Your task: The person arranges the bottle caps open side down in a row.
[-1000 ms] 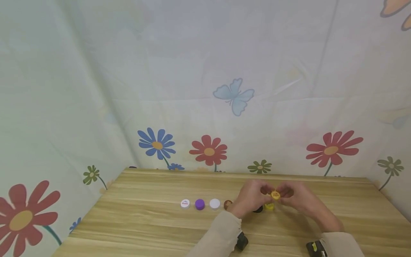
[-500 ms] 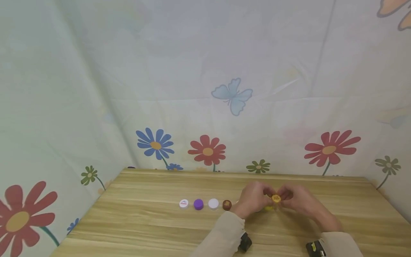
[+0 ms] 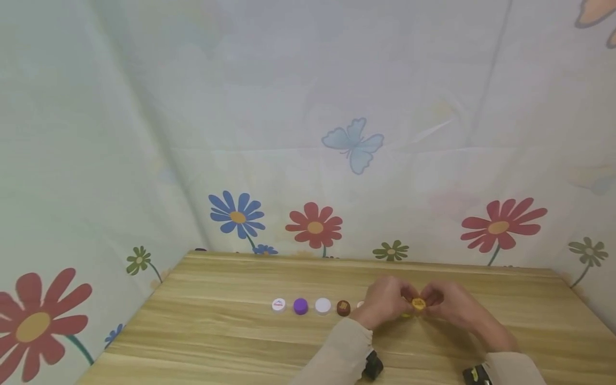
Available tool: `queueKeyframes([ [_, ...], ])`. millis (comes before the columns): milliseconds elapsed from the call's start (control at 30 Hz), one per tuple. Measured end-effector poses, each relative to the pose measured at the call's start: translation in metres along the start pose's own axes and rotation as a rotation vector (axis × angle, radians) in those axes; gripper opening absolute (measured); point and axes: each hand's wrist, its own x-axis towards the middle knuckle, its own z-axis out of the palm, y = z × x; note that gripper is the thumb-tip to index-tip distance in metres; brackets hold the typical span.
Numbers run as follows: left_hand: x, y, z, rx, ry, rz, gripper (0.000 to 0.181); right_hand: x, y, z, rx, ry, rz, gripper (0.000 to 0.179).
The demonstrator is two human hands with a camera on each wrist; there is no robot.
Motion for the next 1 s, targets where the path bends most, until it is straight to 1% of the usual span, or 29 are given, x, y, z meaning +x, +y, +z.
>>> queueKeyframes([
  [167,-0.0004,0.0016,0.0027,0.018,-0.007,0.002,0.016,-0.0019,0.0025,0.0005,-0.01,-0.004,0.009,0.021],
  [333,-0.0001,0.003,0.0045,0.049,-0.013,-0.003,0.017,-0.0023,0.0038,0.0001,-0.029,-0.013,-0.011,0.019],
  [433,-0.0001,0.0039,0.0051,0.059,-0.017,-0.008,0.018,-0.0028,0.0039,-0.0001,-0.022,-0.021,-0.021,0.018],
  [667,-0.0008,0.0043,0.0059,0.046,-0.024,-0.028,0.018,-0.0044,0.0045,0.0016,-0.022,-0.014,-0.043,0.018],
  [1000,-0.001,0.0034,0.0061,0.037,-0.042,-0.036,0.018,-0.0029,0.0063,0.0022,-0.033,-0.016,-0.022,0.019],
])
